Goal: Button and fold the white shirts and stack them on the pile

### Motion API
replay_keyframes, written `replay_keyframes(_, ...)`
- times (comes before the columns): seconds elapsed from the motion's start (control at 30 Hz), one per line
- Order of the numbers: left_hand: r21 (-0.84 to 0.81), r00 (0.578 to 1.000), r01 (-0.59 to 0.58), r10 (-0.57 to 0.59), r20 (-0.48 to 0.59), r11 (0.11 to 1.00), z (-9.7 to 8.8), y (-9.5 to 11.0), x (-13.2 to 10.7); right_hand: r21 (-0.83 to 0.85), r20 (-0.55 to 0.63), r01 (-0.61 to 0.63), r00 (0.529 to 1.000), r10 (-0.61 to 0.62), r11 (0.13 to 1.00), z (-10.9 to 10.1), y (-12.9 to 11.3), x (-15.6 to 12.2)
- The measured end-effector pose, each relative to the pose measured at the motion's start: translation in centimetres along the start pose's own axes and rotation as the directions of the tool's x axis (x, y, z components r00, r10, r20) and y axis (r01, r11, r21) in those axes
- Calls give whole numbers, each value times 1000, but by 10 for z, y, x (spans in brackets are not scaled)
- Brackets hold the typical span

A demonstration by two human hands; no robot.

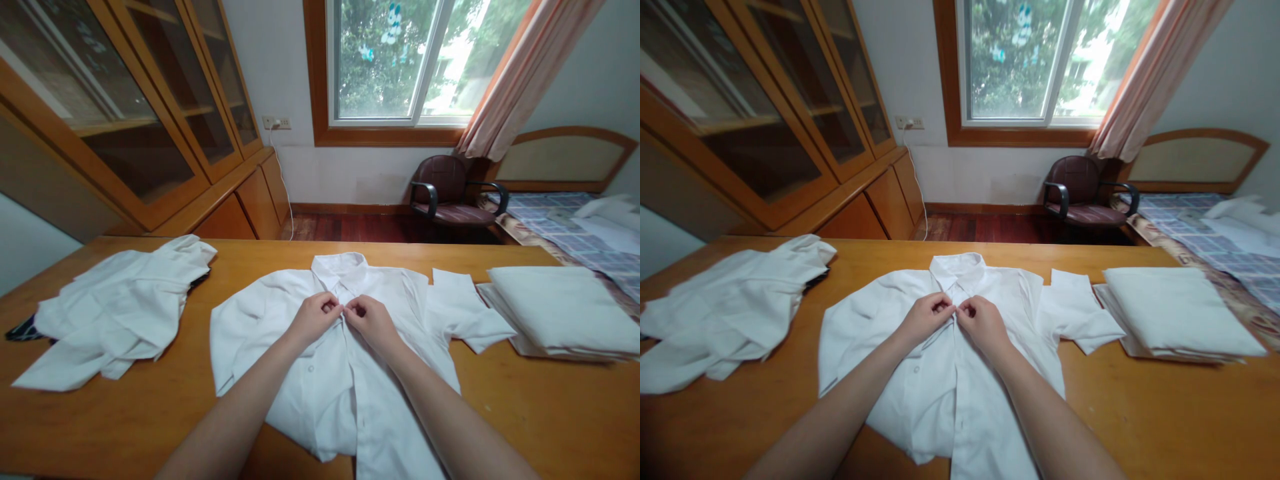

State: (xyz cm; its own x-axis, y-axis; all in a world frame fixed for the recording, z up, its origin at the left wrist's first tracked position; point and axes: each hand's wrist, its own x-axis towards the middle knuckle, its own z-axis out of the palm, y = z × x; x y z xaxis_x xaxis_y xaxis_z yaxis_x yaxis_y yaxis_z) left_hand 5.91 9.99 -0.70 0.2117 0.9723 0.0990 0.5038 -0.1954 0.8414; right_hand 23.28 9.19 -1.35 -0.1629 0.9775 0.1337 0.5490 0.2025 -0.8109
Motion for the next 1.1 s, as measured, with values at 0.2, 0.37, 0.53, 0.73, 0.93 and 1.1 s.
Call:
replay_keyframes(0.2, 10, 1000, -18, 18, -6, 1000, 0, -1, 0, 14, -1, 0, 1000, 0, 1000, 0, 1, 0)
replay_keyframes(0.37, 7, 1000, -26, 26, -1, 1000, 1, -3, 1, 16, -1, 4, 1000, -4, 1000, 0, 2, 0)
replay_keyframes(0.53, 10, 1000, -29, 29, -3, 1000, 1, -3, 1, 3, -3, 7, 1000, -7, 1000, 1, 1, -1)
replay_keyframes(0.73, 10, 999, -32, 32, -1, 999, 0, -1, 1, 10, 0, 11, 1000, -11, 1000, 0, 1, -1)
replay_keyframes(0.93, 18, 999, -35, 35, 3, 999, -1, 0, 0, -2, -4, 14, 1000, -14, 1000, 1, 1, 0)
replay_keyframes(1.1, 20, 1000, -28, 28, 2, 999, -1, -1, 0, -3, -3, 17, 1000, -17, 1000, 0, 1, 0)
